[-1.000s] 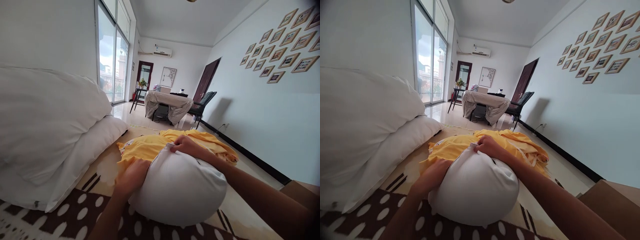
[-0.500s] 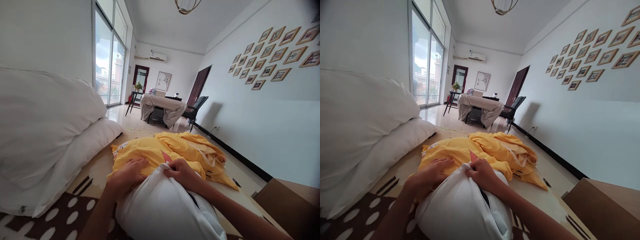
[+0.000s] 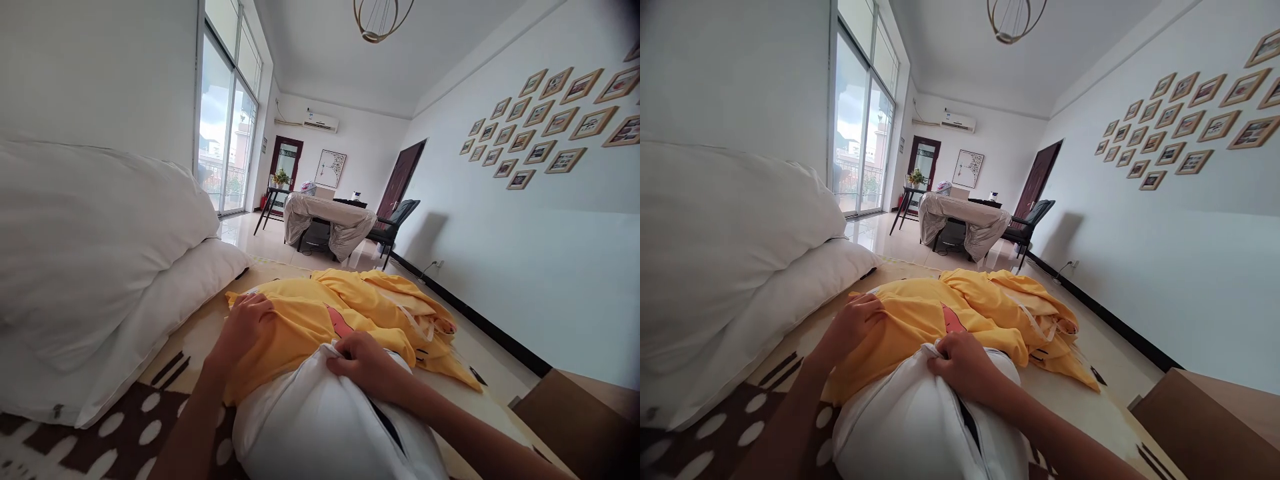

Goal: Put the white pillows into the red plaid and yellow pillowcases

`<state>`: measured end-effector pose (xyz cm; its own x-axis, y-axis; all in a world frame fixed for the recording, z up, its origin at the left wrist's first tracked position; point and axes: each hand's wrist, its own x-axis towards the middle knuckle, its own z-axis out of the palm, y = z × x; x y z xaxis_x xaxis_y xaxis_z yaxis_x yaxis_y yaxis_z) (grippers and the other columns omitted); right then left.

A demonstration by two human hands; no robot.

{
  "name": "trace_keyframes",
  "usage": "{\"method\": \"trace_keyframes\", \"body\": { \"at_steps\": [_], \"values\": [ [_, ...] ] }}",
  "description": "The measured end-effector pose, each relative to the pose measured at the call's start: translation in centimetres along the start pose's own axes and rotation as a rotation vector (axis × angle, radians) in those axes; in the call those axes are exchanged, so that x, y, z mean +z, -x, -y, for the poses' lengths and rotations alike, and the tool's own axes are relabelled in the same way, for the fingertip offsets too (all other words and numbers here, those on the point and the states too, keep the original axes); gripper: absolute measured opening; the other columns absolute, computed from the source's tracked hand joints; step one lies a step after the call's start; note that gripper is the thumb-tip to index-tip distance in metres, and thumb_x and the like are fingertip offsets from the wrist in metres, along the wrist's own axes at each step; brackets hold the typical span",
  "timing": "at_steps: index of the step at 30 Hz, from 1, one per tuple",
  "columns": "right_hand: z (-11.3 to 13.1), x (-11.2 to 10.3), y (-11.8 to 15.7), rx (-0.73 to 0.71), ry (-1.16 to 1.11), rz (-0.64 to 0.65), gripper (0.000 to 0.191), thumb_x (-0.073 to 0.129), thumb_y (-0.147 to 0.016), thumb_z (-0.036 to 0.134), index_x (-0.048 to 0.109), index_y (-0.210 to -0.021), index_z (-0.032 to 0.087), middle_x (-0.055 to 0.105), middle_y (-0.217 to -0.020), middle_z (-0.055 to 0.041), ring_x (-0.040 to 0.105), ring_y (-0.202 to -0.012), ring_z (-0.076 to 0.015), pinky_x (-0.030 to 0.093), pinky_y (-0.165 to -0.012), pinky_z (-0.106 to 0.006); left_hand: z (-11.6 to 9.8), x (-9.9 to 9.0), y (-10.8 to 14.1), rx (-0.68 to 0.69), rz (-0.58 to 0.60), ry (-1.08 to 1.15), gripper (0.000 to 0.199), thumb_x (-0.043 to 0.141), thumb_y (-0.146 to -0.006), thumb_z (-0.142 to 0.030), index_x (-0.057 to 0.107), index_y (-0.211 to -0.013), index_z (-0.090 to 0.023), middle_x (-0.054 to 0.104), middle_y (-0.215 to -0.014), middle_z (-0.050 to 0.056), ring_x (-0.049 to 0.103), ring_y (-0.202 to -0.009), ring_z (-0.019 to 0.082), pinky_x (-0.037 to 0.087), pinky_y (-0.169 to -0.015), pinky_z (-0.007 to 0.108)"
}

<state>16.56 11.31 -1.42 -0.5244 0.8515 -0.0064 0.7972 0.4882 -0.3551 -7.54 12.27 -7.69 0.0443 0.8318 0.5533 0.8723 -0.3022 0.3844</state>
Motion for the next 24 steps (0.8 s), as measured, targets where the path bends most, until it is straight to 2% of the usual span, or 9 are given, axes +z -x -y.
{"method": "trace_keyframes", "body": {
  "at_steps": [6,8,11,12,14,16,19,22,24],
  "values": [
    [1.2,1.5,2.0,-0.031,0.091,-0.008,0.03,0.055,-0.074,0.021,0.035,-0.052,0.016,0.041,-0.057,0.0027,0.034,-0.062,-0.0109,0.02,-0.06,-0.028,0.9,3.2,0.1,-0.196,-0.038,-0.172,0.027,0.04,-0.088,-0.011,0.066,-0.086,-0.017,0.064,-0.101,0.013,0.056,-0.103,0.029,0.031,-0.096,0.05],
    [1.3,1.7,2.2,-0.031,0.096,0.002,0.03,0.054,-0.075,0.022,0.036,-0.053,0.016,0.043,-0.058,0.0024,0.035,-0.061,-0.0108,0.02,-0.06,-0.028,0.0,3.0,0.1,-0.233,-0.065,-0.218,0.031,0.037,-0.085,-0.004,0.065,-0.094,-0.015,0.061,-0.11,0.017,0.053,-0.11,0.032,0.029,-0.098,0.053],
    [1.4,1.5,2.0,-0.021,0.101,0.007,0.033,0.054,-0.076,0.022,0.033,-0.052,0.016,0.041,-0.056,0.0032,0.033,-0.06,-0.0103,0.02,-0.059,-0.028,-2.6,1.1,0.3,-0.191,-0.081,-0.211,0.03,0.041,-0.083,-0.004,0.061,-0.101,-0.016,0.061,-0.11,0.014,0.053,-0.109,0.028,0.034,-0.094,0.043],
    [1.5,1.3,1.8,-0.02,0.102,0.007,0.034,0.055,-0.076,0.022,0.032,-0.052,0.016,0.038,-0.055,0.0037,0.033,-0.06,-0.0101,0.019,-0.059,-0.028,-3.5,0.3,0.4,-0.151,-0.045,-0.171,0.024,0.043,-0.084,-0.006,0.06,-0.098,-0.017,0.062,-0.103,0.011,0.056,-0.101,0.025,0.038,-0.087,0.037],
    [1.6,0.9,1.4,-0.024,0.094,0.015,0.035,0.056,-0.074,0.019,0.03,-0.05,0.016,0.032,-0.052,0.0047,0.03,-0.058,-0.0096,0.018,-0.058,-0.028,-5.0,-0.8,0.7,-0.053,0.107,-0.066,0.014,0.046,-0.086,-0.013,0.058,-0.083,-0.019,0.064,-0.085,0.005,0.058,-0.082,0.02,0.039,-0.072,0.03],
    [1.6,0.4,0.7,-0.026,0.074,0.024,0.036,0.056,-0.072,0.017,0.028,-0.049,0.016,0.027,-0.051,0.0056,0.027,-0.056,-0.0091,0.018,-0.056,-0.029,-5.9,-1.0,1.1,0.029,0.283,0.0,0.016,0.047,-0.086,-0.018,0.056,-0.072,-0.02,0.063,-0.075,0.002,0.058,-0.072,0.018,0.037,-0.064,0.028],
    [1.5,-0.1,-0.4,-0.037,0.044,0.046,0.035,0.056,-0.069,0.017,0.028,-0.048,0.017,0.024,-0.049,0.0062,0.025,-0.053,-0.0087,0.017,-0.054,-0.029,-5.9,0.3,1.5,0.077,0.416,0.009,0.017,0.045,-0.088,-0.022,0.06,-0.08,-0.02,0.065,-0.087,0.005,0.061,-0.083,0.02,0.041,-0.07,0.029],
    [1.5,-0.4,-1.3,-0.05,0.067,0.058,0.035,0.057,-0.069,0.017,0.03,-0.047,0.017,0.025,-0.049,0.0061,0.026,-0.054,-0.0088,0.017,-0.053,-0.029,-5.5,1.8,1.5,0.064,0.438,-0.002,0.022,0.042,-0.091,-0.022,0.061,-0.1,-0.017,0.064,-0.104,0.011,0.06,-0.099,0.024,0.044,-0.082,0.033],
    [1.6,-0.4,-1.6,-0.046,0.102,0.058,0.036,0.058,-0.069,0.017,0.03,-0.046,0.017,0.027,-0.049,0.0059,0.027,-0.054,-0.0091,0.018,-0.054,-0.029,-5.5,2.2,1.4,0.059,0.446,-0.01,0.024,0.043,-0.09,-0.02,0.059,-0.107,-0.017,0.062,-0.111,0.012,0.058,-0.106,0.025,0.044,-0.087,0.035]
  ]
}}
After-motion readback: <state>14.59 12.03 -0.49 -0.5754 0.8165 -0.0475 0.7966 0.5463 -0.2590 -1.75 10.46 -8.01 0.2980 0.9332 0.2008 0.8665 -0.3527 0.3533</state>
